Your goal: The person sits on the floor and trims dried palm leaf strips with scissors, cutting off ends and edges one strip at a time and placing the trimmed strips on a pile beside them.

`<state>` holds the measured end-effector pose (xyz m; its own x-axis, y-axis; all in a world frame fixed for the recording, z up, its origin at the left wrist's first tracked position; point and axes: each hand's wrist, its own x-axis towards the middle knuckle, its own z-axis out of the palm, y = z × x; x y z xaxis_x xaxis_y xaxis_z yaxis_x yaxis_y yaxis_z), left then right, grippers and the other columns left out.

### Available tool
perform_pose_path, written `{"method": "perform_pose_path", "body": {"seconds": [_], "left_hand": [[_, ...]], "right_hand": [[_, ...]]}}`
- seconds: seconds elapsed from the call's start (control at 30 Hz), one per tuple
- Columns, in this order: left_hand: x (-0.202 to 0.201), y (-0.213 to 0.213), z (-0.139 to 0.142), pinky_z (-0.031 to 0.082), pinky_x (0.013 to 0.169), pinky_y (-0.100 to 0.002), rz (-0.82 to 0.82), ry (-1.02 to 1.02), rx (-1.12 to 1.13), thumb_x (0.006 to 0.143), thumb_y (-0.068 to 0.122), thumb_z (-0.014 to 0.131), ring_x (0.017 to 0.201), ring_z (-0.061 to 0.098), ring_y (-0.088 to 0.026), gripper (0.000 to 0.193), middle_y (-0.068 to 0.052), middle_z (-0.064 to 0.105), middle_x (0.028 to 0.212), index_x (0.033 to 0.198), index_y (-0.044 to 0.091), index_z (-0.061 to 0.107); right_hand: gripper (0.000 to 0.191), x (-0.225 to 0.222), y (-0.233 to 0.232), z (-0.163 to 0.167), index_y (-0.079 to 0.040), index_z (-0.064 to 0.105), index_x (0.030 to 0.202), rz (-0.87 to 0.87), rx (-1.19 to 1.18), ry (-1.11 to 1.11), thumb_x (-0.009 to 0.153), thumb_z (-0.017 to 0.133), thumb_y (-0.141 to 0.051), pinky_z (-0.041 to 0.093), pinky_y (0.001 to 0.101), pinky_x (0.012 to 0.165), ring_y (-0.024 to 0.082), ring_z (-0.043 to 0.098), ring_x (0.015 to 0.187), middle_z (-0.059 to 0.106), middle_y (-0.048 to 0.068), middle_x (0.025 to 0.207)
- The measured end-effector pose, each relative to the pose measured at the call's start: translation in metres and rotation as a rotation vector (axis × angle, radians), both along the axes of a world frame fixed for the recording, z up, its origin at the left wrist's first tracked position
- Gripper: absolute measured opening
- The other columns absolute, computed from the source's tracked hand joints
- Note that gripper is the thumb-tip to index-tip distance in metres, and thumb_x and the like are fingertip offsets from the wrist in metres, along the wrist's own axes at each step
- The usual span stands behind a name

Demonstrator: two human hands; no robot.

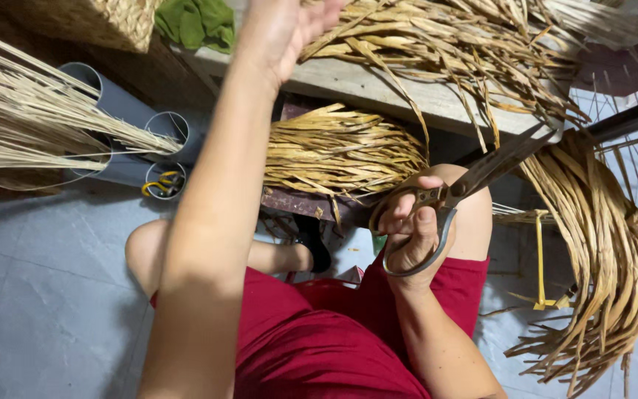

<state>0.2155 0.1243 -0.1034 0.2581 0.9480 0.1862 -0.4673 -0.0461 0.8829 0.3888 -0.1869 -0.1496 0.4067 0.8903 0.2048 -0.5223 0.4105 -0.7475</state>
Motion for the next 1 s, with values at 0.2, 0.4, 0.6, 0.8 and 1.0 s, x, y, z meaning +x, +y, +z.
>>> {"method": "perform_pose_path", "body": {"seconds": [0.2,0.4,0.6,0.8,1.0], "left_hand": [[-0.012,-0.021,-0.137,0.06,0.07,-0.036,0.223,0.524,-0.393,0.096,0.028,0.066,0.085,0.072,-0.019,0.032,-0.009,0.074,0.108,0.12,0.008,0.073],[-0.018,-0.063,-0.189,0.056,0.074,-0.038,0.581,1.059,0.083,0.093,0.024,0.075,0.083,0.073,-0.026,0.01,-0.006,0.076,0.091,0.097,0.018,0.081],[0.016,-0.069,-0.177,0.053,0.086,-0.042,0.55,1.227,0.28,0.087,0.023,0.073,0.103,0.062,-0.032,0.019,-0.007,0.07,0.109,0.105,0.022,0.08],[0.041,-0.062,-0.168,0.047,0.092,-0.054,0.488,1.351,0.039,0.098,0.03,0.061,0.11,0.052,-0.037,0.023,-0.012,0.059,0.12,0.108,0.014,0.073],[0.021,-0.074,-0.149,0.05,0.087,-0.048,0.653,1.376,0.506,0.09,0.021,0.065,0.106,0.056,-0.026,0.013,-0.001,0.065,0.101,0.099,0.021,0.074]], "right_hand": [[0.052,0.007,0.005,-0.01,-0.006,0.043,0.143,0.116,-0.019,0.114,0.107,0.065,-0.037,0.044,0.0292,0.063,0.014,0.049,0.069,0.055,0.005,0.091],[0.05,-0.005,0.008,-0.006,-0.007,0.044,0.14,0.177,-0.105,0.131,0.106,0.064,-0.038,0.044,0.0293,0.062,0.013,0.048,0.068,0.051,0.003,0.087],[0.047,-0.016,0.012,-0.003,-0.005,0.047,0.136,0.133,-0.164,0.031,0.105,0.064,-0.036,0.045,0.0297,0.058,0.013,0.047,0.064,0.052,0.003,0.082],[0.044,-0.011,0.025,-0.016,-0.005,0.05,0.136,0.133,-0.211,0.056,0.106,0.063,-0.034,0.045,0.0312,0.061,0.014,0.05,0.066,0.057,0.004,0.088],[0.041,-0.009,0.035,-0.018,-0.005,0.05,0.139,0.148,-0.225,0.042,0.109,0.06,-0.031,0.046,0.0293,0.063,0.014,0.052,0.07,0.059,0.005,0.092]]}}
